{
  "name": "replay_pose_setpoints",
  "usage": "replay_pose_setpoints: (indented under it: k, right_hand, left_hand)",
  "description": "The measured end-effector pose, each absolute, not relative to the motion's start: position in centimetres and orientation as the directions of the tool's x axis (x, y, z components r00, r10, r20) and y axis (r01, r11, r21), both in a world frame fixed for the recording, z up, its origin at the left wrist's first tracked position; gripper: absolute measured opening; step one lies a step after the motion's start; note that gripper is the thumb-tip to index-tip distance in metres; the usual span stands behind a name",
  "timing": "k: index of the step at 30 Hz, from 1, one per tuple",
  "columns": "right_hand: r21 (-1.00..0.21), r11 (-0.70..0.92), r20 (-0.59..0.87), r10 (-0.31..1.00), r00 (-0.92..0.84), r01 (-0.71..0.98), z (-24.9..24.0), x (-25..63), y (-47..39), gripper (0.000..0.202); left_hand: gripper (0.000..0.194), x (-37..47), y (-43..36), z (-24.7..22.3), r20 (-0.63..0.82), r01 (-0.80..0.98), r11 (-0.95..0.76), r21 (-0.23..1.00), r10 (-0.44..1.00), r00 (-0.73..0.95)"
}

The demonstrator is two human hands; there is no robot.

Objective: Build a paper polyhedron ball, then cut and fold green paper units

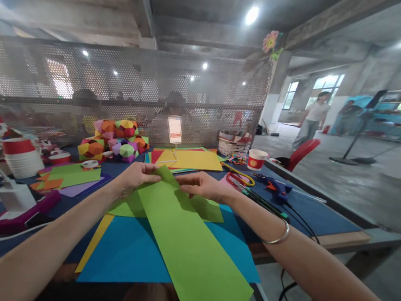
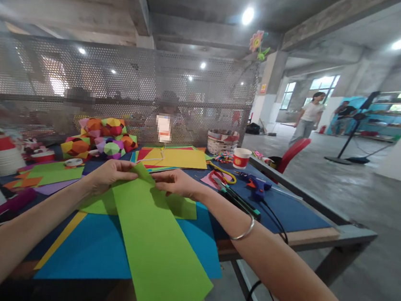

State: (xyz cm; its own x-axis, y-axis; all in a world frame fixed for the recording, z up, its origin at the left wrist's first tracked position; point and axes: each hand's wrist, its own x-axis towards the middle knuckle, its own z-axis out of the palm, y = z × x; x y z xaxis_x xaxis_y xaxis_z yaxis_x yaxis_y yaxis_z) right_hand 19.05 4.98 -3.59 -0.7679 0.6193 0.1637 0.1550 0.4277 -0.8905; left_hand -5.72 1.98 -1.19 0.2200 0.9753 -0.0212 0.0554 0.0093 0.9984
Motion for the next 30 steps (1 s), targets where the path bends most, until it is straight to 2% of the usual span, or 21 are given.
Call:
replay_pose_setpoints:
  k: [8, 14, 18, 21, 24, 27, 30]
  right_hand:
    - [-0.857, 0.456, 0.185, 0.706, -0.684, 0.239, -3.9, 18.8, 5.1, 0.039]
    - [-0.813, 0.499, 0.207, 0.730, -0.651, 0.301, -4.0, 18.7, 5.2, 0.033]
    - [-0.740, 0.539, 0.196, 0.745, -0.638, 0.402, -3.5, 18.2, 4.6, 0.032]
    - [-0.645, 0.560, 0.195, 0.779, -0.596, 0.520, -2.5, 18.3, 4.3, 0.033]
    - [-0.493, 0.511, 0.226, 0.857, -0.464, 0.704, -0.8, 19.9, 4.5, 0.031]
    - [-0.317, 0.325, 0.249, 0.935, -0.253, 0.891, 0.8, 23.1, 4.5, 0.031]
    - [-0.162, 0.116, 0.202, 0.976, -0.083, 0.980, 1.1, 26.6, 3.3, 0.029]
  left_hand:
    - [0.042, -5.9, 2.0, -1.1, -0.014, 0.088, -0.005, 0.996, 0.975, 0.222]
    - [0.043, -5.8, 1.6, -0.8, -0.058, 0.183, 0.012, 0.983, 0.967, 0.249]
    - [0.046, -5.9, 1.8, -1.1, -0.066, 0.215, -0.009, 0.977, 0.939, 0.339]
    - [0.045, -6.0, 1.8, -1.2, -0.092, 0.232, 0.000, 0.973, 0.917, 0.388]
    - [0.046, -6.2, 1.7, -1.0, -0.088, 0.227, 0.007, 0.974, 0.933, 0.349]
    - [0.046, -6.2, 1.6, -0.8, -0.076, 0.222, 0.009, 0.975, 0.951, 0.299]
    - [0.047, -6.2, 1.6, -0.6, -0.079, 0.219, 0.013, 0.976, 0.953, 0.292]
